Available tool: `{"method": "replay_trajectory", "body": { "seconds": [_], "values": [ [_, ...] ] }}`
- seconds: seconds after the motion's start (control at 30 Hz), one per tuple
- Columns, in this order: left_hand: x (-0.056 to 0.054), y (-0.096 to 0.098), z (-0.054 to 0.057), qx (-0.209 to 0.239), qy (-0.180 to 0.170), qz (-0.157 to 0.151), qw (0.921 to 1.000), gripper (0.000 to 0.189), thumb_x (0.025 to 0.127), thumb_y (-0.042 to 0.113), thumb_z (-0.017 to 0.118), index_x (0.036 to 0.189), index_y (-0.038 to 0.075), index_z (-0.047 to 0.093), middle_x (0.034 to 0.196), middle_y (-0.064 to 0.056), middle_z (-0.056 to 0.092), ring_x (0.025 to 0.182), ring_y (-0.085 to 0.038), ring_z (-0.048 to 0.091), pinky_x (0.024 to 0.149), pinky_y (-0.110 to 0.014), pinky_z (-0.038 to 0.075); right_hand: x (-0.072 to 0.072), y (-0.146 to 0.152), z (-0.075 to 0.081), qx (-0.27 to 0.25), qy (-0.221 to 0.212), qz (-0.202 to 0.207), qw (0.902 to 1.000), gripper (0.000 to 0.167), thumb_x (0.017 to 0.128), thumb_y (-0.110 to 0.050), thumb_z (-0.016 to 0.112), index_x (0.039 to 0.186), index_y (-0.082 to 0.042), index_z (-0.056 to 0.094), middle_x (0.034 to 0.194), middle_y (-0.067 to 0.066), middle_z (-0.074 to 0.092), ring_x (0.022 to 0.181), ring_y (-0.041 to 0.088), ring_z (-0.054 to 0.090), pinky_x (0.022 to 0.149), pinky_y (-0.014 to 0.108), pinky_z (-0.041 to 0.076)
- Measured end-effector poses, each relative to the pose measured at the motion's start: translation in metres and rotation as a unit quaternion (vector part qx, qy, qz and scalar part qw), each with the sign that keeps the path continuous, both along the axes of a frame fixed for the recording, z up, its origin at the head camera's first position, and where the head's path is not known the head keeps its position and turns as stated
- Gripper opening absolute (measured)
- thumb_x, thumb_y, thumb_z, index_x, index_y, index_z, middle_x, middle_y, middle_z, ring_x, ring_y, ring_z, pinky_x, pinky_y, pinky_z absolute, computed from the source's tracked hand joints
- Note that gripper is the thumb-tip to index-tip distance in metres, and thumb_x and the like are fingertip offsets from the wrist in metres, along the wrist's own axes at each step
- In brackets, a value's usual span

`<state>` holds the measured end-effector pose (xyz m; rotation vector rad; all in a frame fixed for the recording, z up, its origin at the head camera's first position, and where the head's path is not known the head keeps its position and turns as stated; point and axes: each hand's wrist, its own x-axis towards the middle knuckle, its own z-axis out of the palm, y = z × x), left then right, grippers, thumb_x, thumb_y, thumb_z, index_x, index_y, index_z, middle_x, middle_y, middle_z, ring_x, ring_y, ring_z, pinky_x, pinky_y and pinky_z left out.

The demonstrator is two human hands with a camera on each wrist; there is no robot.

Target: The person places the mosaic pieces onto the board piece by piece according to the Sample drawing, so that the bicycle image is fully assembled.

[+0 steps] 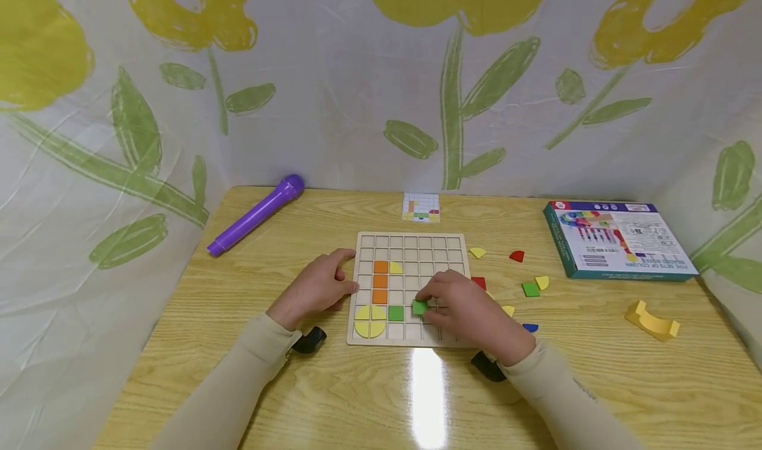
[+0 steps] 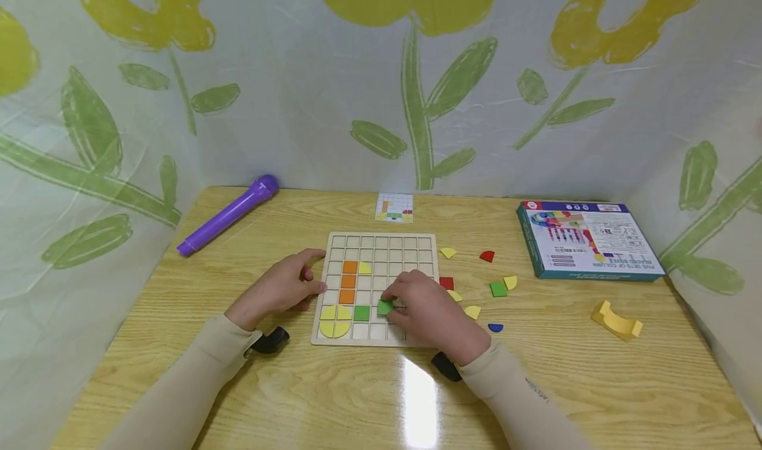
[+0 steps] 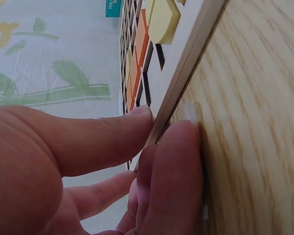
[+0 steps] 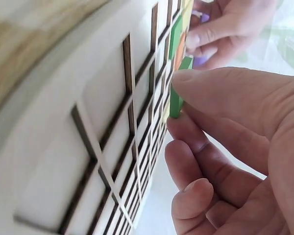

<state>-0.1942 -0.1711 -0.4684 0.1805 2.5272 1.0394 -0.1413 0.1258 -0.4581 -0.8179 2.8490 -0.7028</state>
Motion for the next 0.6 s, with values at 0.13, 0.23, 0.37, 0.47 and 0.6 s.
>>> {"method": "replay_trajectory", "body": {
  "seconds": [0.13, 0.23, 0.37, 0.47, 0.6],
  "values": [
    [-0.001, 0.001, 0.0, 0.0, -0.005, 0.004, 1.0, 0.07, 0.102, 0.019, 0.076, 0.164, 0.014, 0.044, 0.099, -0.009, 0.062, 0.063, -0.018, 0.063, 0.063, -0.029, 0.049, 0.001, -0.005, -0.003, 0.003, 0.019, 0.011, 0.9997, 0.02, 0.091, -0.014, 0.087, 0.11, -0.01, 0.083, 0.11, -0.001, 0.076, 0.112, 0.02, 0.067, 0.099, 0.04, 0.06],
    [-0.001, 0.001, 0.001, -0.001, -0.005, 0.005, 1.0, 0.07, 0.102, 0.019, 0.076, 0.164, 0.014, 0.044, 0.099, -0.009, 0.062, 0.063, -0.018, 0.063, 0.063, -0.029, 0.05, 0.002, -0.008, -0.004, 0.0, 0.017, 0.012, 0.9998, 0.02, 0.091, -0.015, 0.087, 0.11, -0.01, 0.083, 0.108, -0.001, 0.076, 0.111, 0.019, 0.066, 0.098, 0.039, 0.059],
    [-0.001, 0.001, 0.001, -0.002, -0.003, 0.004, 1.0, 0.07, 0.102, 0.019, 0.076, 0.164, 0.014, 0.043, 0.098, -0.01, 0.062, 0.063, -0.018, 0.063, 0.063, -0.029, 0.05, 0.003, -0.01, -0.006, -0.001, 0.012, 0.007, 0.9999, 0.02, 0.091, -0.015, 0.087, 0.11, -0.011, 0.083, 0.106, -0.002, 0.074, 0.107, 0.017, 0.065, 0.095, 0.038, 0.06],
    [-0.001, 0.001, -0.001, 0.003, -0.005, 0.004, 1.0, 0.071, 0.101, 0.018, 0.076, 0.164, 0.013, 0.043, 0.098, -0.01, 0.062, 0.064, -0.019, 0.064, 0.062, -0.029, 0.051, 0.004, -0.012, -0.007, 0.003, 0.009, 0.004, 0.9999, 0.021, 0.091, -0.015, 0.087, 0.111, -0.012, 0.084, 0.107, -0.003, 0.072, 0.105, 0.015, 0.065, 0.093, 0.036, 0.06],
    [-0.001, 0.001, -0.002, 0.006, -0.008, 0.007, 0.9999, 0.072, 0.101, 0.019, 0.077, 0.164, 0.014, 0.043, 0.098, -0.01, 0.063, 0.064, -0.019, 0.064, 0.062, -0.03, 0.052, 0.004, -0.013, -0.008, 0.01, 0.016, 0.01, 0.9998, 0.02, 0.091, -0.015, 0.086, 0.111, -0.013, 0.084, 0.107, -0.003, 0.072, 0.106, 0.014, 0.065, 0.093, 0.035, 0.06]
  ]
}}
